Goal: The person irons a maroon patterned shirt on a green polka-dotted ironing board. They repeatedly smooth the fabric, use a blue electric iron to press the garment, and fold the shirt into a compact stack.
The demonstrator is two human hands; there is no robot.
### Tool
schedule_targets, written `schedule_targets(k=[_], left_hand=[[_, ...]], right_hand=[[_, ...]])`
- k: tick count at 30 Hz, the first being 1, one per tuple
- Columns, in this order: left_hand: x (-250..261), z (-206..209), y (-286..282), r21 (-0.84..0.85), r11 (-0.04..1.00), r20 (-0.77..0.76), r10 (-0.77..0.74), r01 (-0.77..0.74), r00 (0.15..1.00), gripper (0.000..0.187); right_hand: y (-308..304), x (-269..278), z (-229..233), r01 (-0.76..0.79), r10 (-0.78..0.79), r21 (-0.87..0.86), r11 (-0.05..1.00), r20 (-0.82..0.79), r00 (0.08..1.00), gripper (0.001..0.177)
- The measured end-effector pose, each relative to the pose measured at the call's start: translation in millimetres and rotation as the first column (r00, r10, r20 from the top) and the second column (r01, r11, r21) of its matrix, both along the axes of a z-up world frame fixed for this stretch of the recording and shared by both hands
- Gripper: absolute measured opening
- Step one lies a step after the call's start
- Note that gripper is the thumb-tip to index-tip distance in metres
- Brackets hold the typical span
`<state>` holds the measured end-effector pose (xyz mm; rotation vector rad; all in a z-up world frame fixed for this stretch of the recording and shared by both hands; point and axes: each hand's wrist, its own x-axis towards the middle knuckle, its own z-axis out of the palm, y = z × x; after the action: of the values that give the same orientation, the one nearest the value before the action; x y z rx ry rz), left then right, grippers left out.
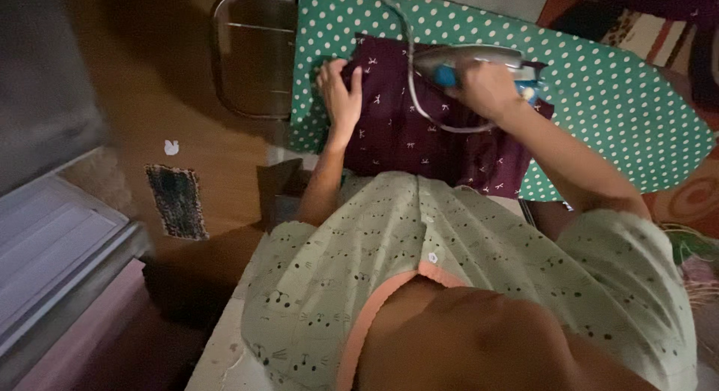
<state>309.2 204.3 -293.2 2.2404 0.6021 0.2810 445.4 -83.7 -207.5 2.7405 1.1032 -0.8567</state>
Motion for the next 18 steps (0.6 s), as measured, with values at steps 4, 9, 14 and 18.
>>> schedule_targets(k=[4,9,14,18], left_hand=[[8.2,-28.6,3.7,-0.104,0.995,-0.097,0.003,-0.013,0.995,0.027],[11.7,-41.7,9.6,-0.218,0.976,-0.030,0.017,-0.024,0.999,0.022],[14.9,-42.1,9.7,-0.137,0.991,0.016,0.008,-0.006,1.000,0.019],[23.1,-33.8,12.0,-0.427,0.898,-0.100,0.070,-0.107,0.992,0.014]], right_hand=[[50.3,2.1,-4.1,-0.041,0.041,-0.002,0.999,-0.012,0.999,0.054],[92.1,10.9,-10.4,-0.050,0.047,-0.101,0.994,-0.036,0.998,0.055],[114.5,13.3,-17.3,-0.042,0.035,0.051,0.998,0.130,0.991,0.055],[113.2,15.9,-24.6,0.022,-0.027,-0.063,0.998,-0.082,0.996,0.049]])
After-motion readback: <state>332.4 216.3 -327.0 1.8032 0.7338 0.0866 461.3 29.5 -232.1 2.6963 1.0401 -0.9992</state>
